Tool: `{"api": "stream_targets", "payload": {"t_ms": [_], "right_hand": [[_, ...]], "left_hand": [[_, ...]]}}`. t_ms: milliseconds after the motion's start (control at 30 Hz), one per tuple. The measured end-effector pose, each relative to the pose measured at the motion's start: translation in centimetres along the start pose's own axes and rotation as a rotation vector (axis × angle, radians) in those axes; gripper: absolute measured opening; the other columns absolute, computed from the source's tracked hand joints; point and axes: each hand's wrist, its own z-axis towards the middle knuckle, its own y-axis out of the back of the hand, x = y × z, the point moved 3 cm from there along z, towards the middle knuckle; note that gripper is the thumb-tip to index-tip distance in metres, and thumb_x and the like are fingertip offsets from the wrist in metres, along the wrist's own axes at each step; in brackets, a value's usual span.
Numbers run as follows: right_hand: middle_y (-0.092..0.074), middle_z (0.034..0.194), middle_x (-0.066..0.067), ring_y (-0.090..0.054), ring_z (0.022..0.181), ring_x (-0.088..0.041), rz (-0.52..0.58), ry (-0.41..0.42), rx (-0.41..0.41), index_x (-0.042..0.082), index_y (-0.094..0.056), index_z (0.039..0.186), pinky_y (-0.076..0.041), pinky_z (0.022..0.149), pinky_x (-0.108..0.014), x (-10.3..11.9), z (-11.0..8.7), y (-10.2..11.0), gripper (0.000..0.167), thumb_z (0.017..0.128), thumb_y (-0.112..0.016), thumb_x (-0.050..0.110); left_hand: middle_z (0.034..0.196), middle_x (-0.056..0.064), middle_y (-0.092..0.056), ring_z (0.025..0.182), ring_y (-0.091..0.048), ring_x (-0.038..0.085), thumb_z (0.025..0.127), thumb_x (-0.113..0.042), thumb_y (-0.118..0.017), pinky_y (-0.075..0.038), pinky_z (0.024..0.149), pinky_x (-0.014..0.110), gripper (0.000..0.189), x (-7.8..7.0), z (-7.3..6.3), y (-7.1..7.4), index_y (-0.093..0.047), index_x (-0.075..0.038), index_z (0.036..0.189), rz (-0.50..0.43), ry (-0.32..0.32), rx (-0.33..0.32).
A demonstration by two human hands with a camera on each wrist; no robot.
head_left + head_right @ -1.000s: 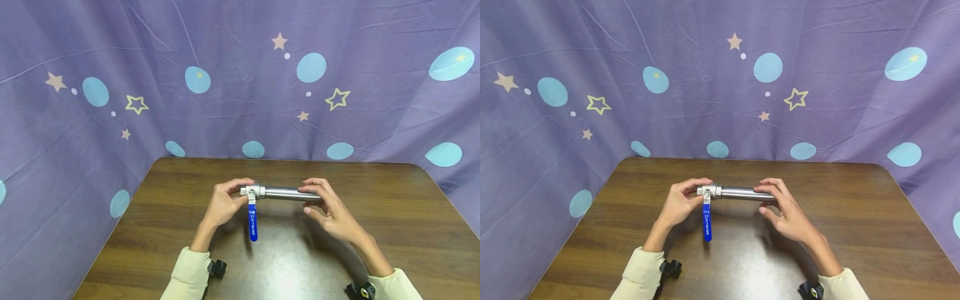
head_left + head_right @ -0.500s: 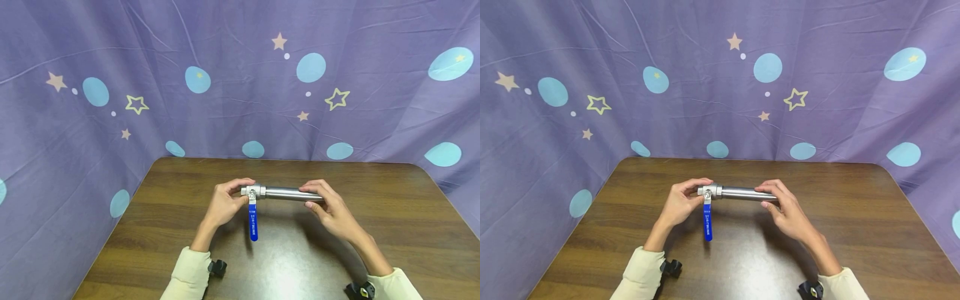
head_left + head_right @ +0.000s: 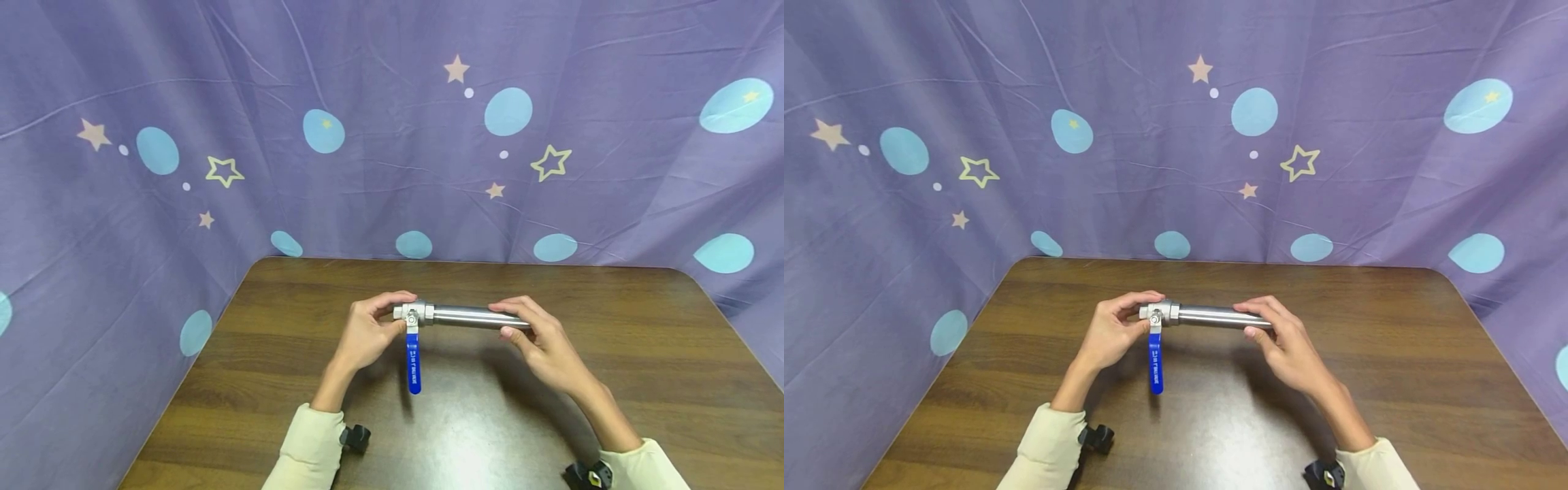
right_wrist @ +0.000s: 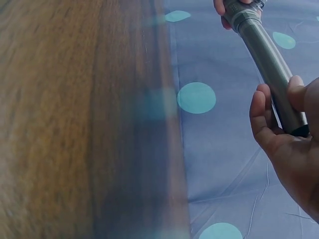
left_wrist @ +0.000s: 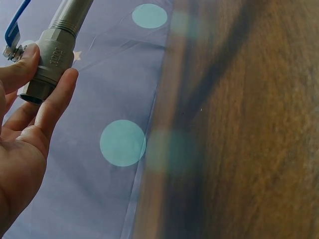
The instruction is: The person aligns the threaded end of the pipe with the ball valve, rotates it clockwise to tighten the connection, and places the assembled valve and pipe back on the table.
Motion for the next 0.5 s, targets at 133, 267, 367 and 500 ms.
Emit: {"api": "stream_targets", "payload": {"t_ms": [133, 267, 367, 500], "right_hand": [[-0.069, 0.126, -0.009, -0.075, 0.098, -0.008, 0.061, -0.013, 0.014, -0.001, -0.068, 0.134, -0.065, 0.083, -0.017, -0.11, -0.03, -0.06, 0.043, 0.094, -0.067, -0.016], [-0.069, 0.123, -0.009, -0.076, 0.094, -0.008, 0.091, -0.017, 0.022, -0.002, -0.067, 0.136, -0.066, 0.083, -0.02, -0.22, -0.07, -0.1, 0.042, 0.096, -0.064, -0.016], [-0.069, 0.122, -0.009, -0.075, 0.093, -0.007, 0.09, -0.016, 0.024, -0.001, -0.067, 0.137, -0.066, 0.083, -0.02, -0.33, -0.1, -0.1, 0.042, 0.097, -0.064, -0.015], [-0.069, 0.126, -0.009, -0.074, 0.097, -0.006, 0.077, -0.01, 0.025, -0.002, -0.067, 0.136, -0.066, 0.083, -0.018, -0.37, -0.07, -0.13, 0.042, 0.096, -0.064, -0.016]], "left_hand": [[0.127, 0.02, -0.077, 0.113, -0.075, 0.032, 0.08, 0.021, -0.071, -0.066, 0.098, 0.051, 0.045, -0.01, 0.02, 0.0, -0.077, 0.002, 0.12, -0.004, 0.001, 0.001], [0.127, 0.02, -0.077, 0.113, -0.075, 0.03, 0.08, 0.021, -0.071, -0.067, 0.096, 0.051, 0.045, -0.04, 0.02, 0.0, -0.077, 0.002, 0.12, -0.011, -0.001, 0.003], [0.127, 0.021, -0.077, 0.113, -0.075, 0.03, 0.08, 0.022, -0.071, -0.067, 0.095, 0.051, 0.044, -0.11, 0.01, 0.01, -0.077, 0.003, 0.12, -0.014, -0.006, 0.004], [0.127, 0.021, -0.077, 0.114, -0.075, 0.031, 0.081, 0.022, -0.071, -0.066, 0.096, 0.051, 0.044, -0.13, -0.02, 0.02, -0.077, 0.003, 0.12, -0.014, -0.01, 0.005]]}}
